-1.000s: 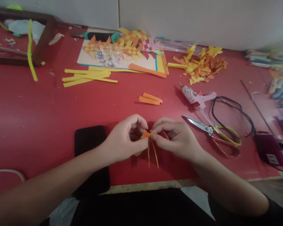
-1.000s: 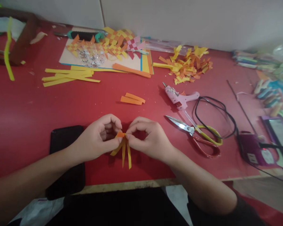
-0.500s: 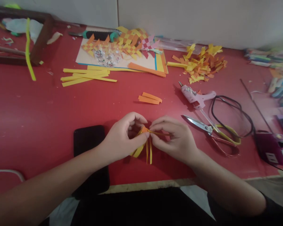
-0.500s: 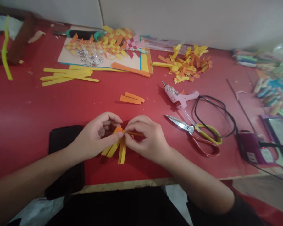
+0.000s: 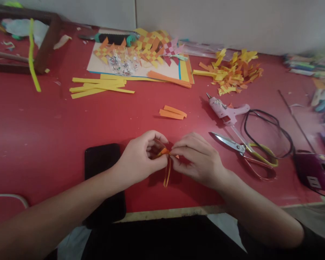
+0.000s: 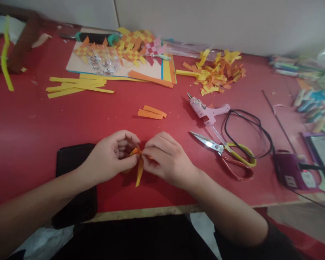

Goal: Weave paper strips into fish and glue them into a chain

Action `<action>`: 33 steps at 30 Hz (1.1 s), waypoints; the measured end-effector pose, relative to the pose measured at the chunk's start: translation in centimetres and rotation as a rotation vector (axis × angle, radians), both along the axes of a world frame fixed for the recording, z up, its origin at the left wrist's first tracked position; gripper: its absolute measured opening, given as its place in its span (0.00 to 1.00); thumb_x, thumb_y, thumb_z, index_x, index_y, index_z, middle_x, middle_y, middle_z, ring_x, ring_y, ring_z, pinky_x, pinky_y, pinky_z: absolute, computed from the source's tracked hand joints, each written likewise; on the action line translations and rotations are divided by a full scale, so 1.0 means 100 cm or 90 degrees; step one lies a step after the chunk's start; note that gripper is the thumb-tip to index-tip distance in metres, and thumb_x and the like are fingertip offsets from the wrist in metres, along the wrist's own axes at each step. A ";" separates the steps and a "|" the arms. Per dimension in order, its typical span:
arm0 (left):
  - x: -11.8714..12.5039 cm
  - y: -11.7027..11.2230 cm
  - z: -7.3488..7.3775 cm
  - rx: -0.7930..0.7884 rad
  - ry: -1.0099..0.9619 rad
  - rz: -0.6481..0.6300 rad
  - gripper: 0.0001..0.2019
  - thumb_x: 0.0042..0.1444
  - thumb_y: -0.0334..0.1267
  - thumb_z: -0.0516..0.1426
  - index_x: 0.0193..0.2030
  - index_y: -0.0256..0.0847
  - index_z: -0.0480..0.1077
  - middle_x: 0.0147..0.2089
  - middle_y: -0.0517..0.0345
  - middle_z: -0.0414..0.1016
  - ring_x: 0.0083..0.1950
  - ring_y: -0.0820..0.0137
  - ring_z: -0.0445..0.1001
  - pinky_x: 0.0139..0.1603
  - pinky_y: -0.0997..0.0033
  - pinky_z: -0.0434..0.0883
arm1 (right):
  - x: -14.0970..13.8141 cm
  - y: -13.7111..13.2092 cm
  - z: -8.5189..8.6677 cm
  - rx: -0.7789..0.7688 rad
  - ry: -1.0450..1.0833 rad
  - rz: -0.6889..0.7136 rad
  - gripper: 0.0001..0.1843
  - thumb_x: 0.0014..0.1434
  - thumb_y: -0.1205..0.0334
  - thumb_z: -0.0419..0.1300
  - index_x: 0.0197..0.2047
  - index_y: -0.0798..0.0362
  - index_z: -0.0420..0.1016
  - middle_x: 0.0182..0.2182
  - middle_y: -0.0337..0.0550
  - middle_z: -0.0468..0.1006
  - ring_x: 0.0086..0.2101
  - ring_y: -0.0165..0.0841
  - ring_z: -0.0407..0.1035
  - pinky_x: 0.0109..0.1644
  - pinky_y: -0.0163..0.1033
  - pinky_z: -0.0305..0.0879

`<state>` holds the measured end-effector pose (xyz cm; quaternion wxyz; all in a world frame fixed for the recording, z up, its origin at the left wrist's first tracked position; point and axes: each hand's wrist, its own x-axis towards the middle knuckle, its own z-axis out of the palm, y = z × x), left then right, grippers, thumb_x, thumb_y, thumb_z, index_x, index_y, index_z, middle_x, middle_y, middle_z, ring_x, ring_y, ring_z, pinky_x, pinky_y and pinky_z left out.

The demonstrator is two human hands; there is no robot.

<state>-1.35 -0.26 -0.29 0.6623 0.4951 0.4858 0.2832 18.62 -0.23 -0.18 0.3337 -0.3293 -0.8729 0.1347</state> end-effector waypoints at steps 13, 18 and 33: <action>-0.004 0.010 0.005 -0.247 -0.092 -0.181 0.17 0.43 0.33 0.67 0.39 0.39 0.67 0.32 0.64 0.74 0.30 0.77 0.69 0.33 0.74 0.63 | 0.009 0.001 0.014 -0.513 0.121 0.116 0.05 0.51 0.75 0.62 0.29 0.56 0.76 0.30 0.39 0.75 0.28 0.24 0.69 0.31 0.30 0.67; -0.006 0.012 0.010 -0.277 -0.109 -0.217 0.16 0.43 0.32 0.68 0.37 0.39 0.67 0.30 0.66 0.72 0.29 0.77 0.69 0.32 0.74 0.63 | 0.008 0.001 0.015 -0.634 0.165 0.138 0.06 0.50 0.75 0.63 0.29 0.56 0.77 0.30 0.38 0.74 0.29 0.24 0.69 0.32 0.29 0.68; -0.009 0.011 0.005 -0.294 -0.145 -0.272 0.19 0.44 0.33 0.69 0.38 0.40 0.65 0.31 0.65 0.72 0.30 0.77 0.70 0.32 0.74 0.63 | 0.007 0.000 0.018 -0.732 0.167 0.146 0.05 0.47 0.74 0.62 0.26 0.55 0.77 0.26 0.35 0.73 0.26 0.23 0.66 0.30 0.28 0.65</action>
